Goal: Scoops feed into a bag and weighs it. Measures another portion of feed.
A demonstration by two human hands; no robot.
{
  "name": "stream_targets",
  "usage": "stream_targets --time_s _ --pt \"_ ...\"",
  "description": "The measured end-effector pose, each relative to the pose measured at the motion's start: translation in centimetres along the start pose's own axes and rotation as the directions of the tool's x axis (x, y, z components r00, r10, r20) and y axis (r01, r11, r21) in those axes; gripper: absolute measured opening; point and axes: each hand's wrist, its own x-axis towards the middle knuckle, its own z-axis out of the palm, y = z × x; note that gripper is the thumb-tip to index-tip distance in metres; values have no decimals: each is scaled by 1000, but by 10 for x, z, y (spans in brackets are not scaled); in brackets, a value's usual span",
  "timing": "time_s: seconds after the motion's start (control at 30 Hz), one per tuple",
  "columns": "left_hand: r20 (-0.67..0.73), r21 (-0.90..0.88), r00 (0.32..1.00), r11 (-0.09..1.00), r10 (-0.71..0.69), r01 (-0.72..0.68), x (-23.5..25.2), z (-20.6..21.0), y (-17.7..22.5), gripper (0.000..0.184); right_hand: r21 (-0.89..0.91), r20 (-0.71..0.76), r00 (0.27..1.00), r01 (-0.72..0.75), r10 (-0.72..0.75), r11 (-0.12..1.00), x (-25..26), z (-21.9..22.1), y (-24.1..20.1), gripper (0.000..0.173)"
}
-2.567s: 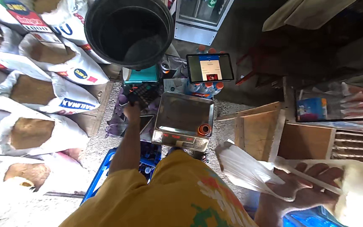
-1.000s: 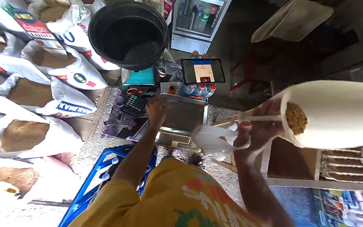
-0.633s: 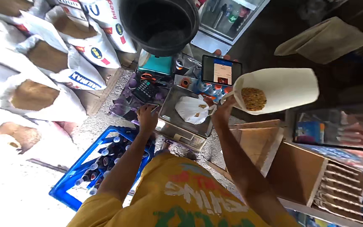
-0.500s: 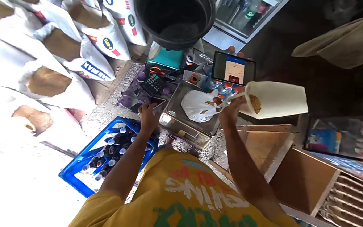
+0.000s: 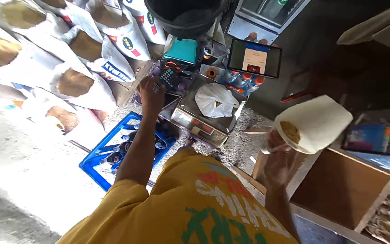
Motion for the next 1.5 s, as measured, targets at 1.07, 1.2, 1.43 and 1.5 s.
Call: stream_targets --time_s 1.07,1.2,1.43,1.5 --pt "807 -428 526 880 268 207 31 111 143 24 -873 24 974 -89 224 479 65 66 -130 52" --pt "848 -429 438 872 299 236 47 97 132 34 -928 151 960 55 235 370 93 132 -101 53" --pt "834 -404 475 897 280 181 56 84 115 45 -934 130 956 30 261 356 114 145 -64 48" --pt "832 -403 482 896 274 187 60 87 109 47 -912 108 962 -4 250 410 114 136 -59 47"
